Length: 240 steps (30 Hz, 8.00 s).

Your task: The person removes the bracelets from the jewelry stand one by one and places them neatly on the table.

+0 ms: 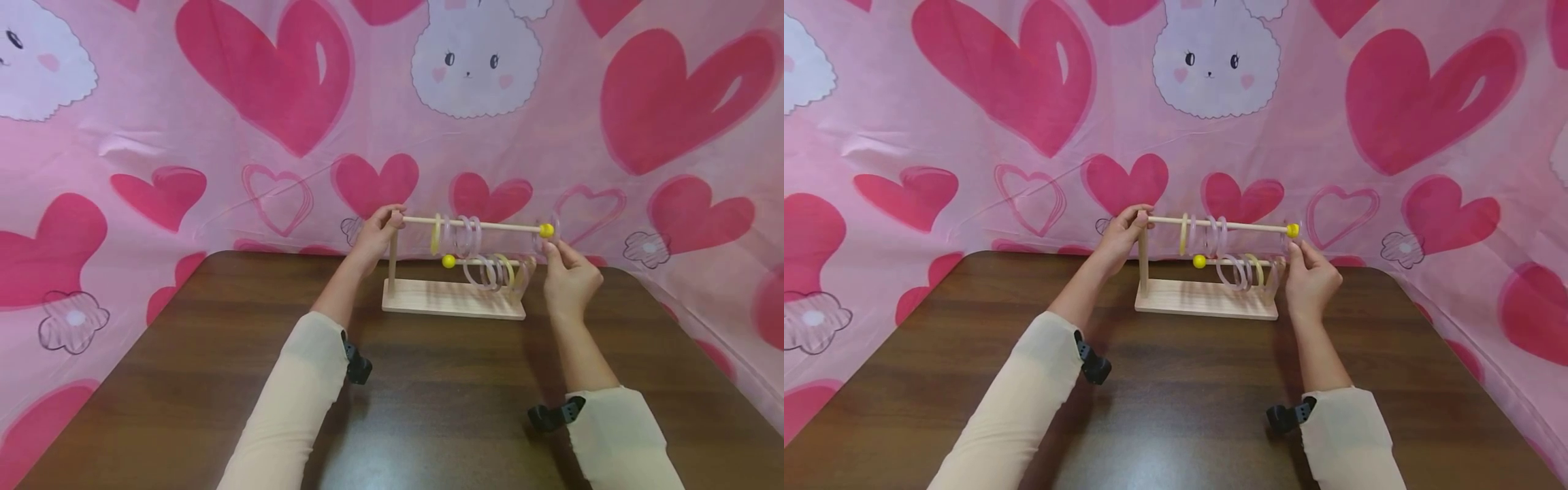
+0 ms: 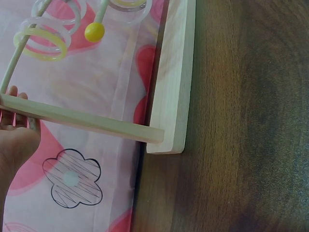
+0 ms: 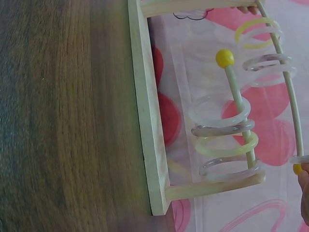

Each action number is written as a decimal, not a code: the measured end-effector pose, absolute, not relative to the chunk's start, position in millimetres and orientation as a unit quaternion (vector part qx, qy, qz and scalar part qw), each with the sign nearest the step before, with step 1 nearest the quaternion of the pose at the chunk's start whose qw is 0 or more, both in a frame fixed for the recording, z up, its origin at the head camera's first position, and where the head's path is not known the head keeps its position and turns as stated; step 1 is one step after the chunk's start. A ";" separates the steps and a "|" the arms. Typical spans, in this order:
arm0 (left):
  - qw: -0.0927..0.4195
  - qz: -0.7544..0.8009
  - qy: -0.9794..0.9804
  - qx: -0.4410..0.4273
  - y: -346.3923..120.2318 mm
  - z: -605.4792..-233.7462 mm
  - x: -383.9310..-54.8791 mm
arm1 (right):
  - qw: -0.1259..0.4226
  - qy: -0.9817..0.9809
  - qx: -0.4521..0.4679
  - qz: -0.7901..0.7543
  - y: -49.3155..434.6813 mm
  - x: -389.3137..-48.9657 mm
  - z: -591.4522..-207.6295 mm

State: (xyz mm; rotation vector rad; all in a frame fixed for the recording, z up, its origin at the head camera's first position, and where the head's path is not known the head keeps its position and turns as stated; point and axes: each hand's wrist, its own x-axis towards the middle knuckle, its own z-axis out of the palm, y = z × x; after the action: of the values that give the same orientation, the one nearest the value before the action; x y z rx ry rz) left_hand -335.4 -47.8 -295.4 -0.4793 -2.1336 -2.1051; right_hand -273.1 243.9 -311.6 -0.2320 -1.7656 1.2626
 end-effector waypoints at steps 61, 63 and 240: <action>0.055 -0.690 -0.705 -0.154 -49.1 -295.5 -335.0 | 0.469 -0.575 -0.018 0.670 235.7 -246.2 -289.0; 0.056 -0.686 -0.708 -0.154 -48.8 -295.3 -335.0 | 0.450 -0.567 -0.013 0.689 233.4 -244.2 -288.1; 0.049 -0.687 -0.709 -0.152 -47.6 -295.7 -338.7 | -0.092 -0.831 0.072 0.543 134.3 -239.7 -382.8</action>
State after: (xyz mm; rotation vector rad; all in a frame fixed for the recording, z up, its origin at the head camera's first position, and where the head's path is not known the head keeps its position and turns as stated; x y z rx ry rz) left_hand -338.7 -47.6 -295.7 -0.4622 -2.1588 -2.0945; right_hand -239.7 134.3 -382.8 0.2407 -2.7762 1.8146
